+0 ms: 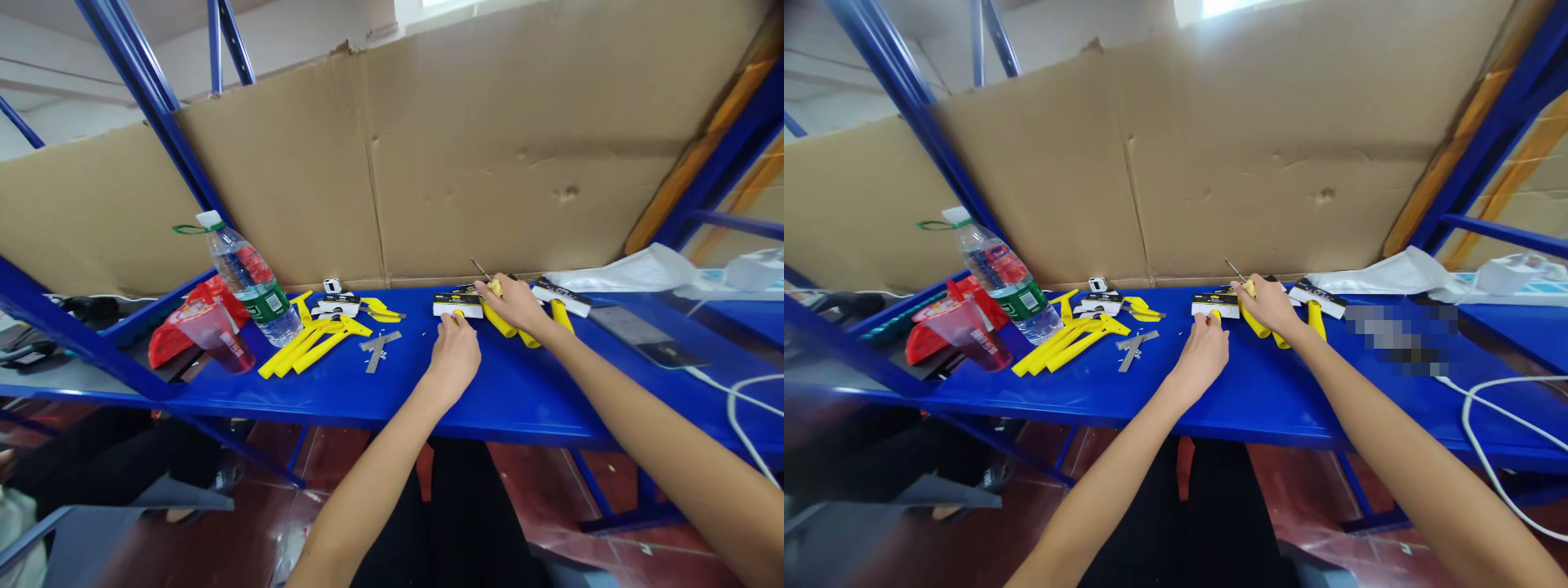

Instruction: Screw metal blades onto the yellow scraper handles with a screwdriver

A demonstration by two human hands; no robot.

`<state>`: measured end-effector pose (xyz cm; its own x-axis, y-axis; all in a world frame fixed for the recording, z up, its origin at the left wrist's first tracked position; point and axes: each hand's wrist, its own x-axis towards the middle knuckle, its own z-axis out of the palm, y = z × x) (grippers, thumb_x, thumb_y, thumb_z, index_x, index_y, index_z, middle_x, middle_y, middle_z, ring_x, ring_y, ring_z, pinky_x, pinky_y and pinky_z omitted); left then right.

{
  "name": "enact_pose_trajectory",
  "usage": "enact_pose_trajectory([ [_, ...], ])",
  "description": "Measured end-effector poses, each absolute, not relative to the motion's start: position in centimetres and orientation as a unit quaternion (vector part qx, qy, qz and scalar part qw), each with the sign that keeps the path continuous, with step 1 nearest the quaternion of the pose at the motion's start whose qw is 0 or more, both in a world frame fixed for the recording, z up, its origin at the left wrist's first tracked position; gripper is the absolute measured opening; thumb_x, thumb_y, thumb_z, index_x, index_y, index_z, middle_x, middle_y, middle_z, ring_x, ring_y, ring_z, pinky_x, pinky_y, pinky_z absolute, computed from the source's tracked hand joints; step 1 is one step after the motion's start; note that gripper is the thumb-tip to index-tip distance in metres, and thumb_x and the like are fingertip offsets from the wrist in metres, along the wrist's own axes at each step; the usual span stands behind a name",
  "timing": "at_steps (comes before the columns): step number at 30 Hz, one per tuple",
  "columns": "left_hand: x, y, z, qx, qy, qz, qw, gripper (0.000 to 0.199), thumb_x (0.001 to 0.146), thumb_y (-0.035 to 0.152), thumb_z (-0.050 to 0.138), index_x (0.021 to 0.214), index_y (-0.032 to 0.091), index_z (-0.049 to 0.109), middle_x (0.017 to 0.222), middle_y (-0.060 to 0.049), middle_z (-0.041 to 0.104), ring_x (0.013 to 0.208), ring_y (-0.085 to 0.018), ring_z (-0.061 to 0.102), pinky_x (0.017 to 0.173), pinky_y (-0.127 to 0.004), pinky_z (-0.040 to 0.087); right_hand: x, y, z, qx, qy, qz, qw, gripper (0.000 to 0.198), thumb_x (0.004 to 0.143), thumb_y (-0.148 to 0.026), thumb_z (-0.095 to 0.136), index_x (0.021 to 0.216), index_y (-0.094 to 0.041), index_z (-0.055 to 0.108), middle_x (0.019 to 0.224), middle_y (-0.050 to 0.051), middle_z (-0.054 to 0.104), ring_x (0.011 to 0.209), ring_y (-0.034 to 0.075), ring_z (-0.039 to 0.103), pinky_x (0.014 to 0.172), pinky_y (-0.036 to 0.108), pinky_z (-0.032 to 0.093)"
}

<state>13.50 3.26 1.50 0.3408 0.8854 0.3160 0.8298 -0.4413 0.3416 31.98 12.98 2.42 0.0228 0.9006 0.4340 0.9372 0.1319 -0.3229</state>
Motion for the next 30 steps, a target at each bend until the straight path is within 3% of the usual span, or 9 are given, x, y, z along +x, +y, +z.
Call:
enact_pose_trajectory([
  [3,12.5,1.6,1.8,0.822,0.525,0.221,0.03,0.047,0.113,0.034,0.054,0.145,0.0,0.061,0.135,-0.03,0.066,0.13,-0.038,0.064,0.109,-0.046,0.053,31.5,12.4,2.1,-0.648,-0.708,-0.045,0.276,0.056,0.112,-0.071,0.035,0.094,-0.024,0.059,0.088,0.019,0.078,0.086,0.037,0.073,0.069,0.037,0.036],
  [6,8.5,0.7,2.2,0.826,0.504,0.253,0.001,0.049,0.113,0.047,0.055,0.147,0.013,0.067,0.136,-0.02,0.07,0.129,-0.036,0.063,0.113,-0.048,0.052,31.8,11.9,2.1,-0.638,-0.711,-0.062,0.29,0.06,0.111,-0.075,0.029,0.094,-0.025,0.057,0.083,0.018,0.076,0.081,0.037,0.071,0.069,0.038,0.036],
  [9,1.0,0.8,2.4,0.76,0.569,0.31,-0.049,0.038,0.113,0.046,0.057,0.137,0.022,0.074,0.136,-0.014,0.073,0.127,-0.034,0.065,0.116,-0.051,0.049,32.5,11.1,2.6,-0.622,-0.707,-0.079,0.327,0.06,0.11,-0.077,0.028,0.093,-0.027,0.055,0.083,0.016,0.074,0.077,0.035,0.069,0.069,0.039,0.037],
  [11,-4.8,1.3,2.3,0.705,0.628,0.318,-0.09,0.031,0.11,0.038,0.061,0.131,0.021,0.076,0.131,-0.016,0.074,0.126,-0.037,0.065,0.116,-0.055,0.049,32.2,10.4,3.1,-0.607,-0.704,-0.086,0.359,0.057,0.11,-0.077,0.029,0.092,-0.028,0.053,0.084,0.015,0.074,0.078,0.034,0.069,0.07,0.039,0.039],
  [15,-12.9,2.4,2.1,0.696,0.669,0.239,-0.109,0.032,0.102,0.032,0.074,0.13,0.018,0.078,0.128,-0.02,0.075,0.126,-0.041,0.066,0.113,-0.058,0.05,27.8,9.5,4.3,-0.556,-0.748,-0.058,0.357,0.055,0.111,-0.074,0.033,0.089,-0.028,0.054,0.081,0.013,0.073,0.078,0.031,0.068,0.073,0.039,0.043],
  [18,-14.2,2.8,1.7,0.731,0.646,0.196,-0.1,0.028,0.102,0.024,0.07,0.129,0.02,0.079,0.125,-0.018,0.077,0.123,-0.038,0.068,0.114,-0.055,0.05,22.2,10.2,4.8,-0.503,-0.812,0.015,0.295,0.054,0.112,-0.068,0.04,0.083,-0.026,0.059,0.081,0.012,0.075,0.078,0.029,0.069,0.073,0.037,0.043],
  [22,-13.4,2.3,1.1,0.73,0.637,0.215,-0.127,0.031,0.108,0.024,0.061,0.133,0.019,0.078,0.126,-0.017,0.076,0.12,-0.036,0.069,0.111,-0.05,0.051,16.4,12.5,4.7,-0.484,-0.845,0.079,0.213,0.038,0.111,-0.051,0.055,0.09,-0.023,0.069,0.089,0.011,0.08,0.088,0.03,0.073,0.074,0.035,0.042],
  [27,-13.1,1.4,0.4,0.704,0.606,0.323,-0.181,0.035,0.113,0.029,0.053,0.138,0.018,0.075,0.125,-0.017,0.074,0.115,-0.034,0.069,0.106,-0.048,0.055,15.1,14.1,3.2,-0.502,-0.823,0.06,0.258,0.032,0.113,-0.048,0.055,0.103,-0.023,0.072,0.114,0.013,0.082,0.105,0.031,0.075,0.077,0.034,0.043],
  [30,-13.0,1.1,0.4,0.695,0.565,0.395,-0.204,0.035,0.114,0.033,0.053,0.138,0.019,0.075,0.125,-0.017,0.074,0.115,-0.033,0.069,0.105,-0.048,0.055,15.8,13.6,2.1,-0.507,-0.822,0.033,0.258,0.036,0.114,-0.051,0.051,0.102,-0.023,0.071,0.116,0.013,0.081,0.105,0.032,0.074,0.074,0.034,0.04],
])
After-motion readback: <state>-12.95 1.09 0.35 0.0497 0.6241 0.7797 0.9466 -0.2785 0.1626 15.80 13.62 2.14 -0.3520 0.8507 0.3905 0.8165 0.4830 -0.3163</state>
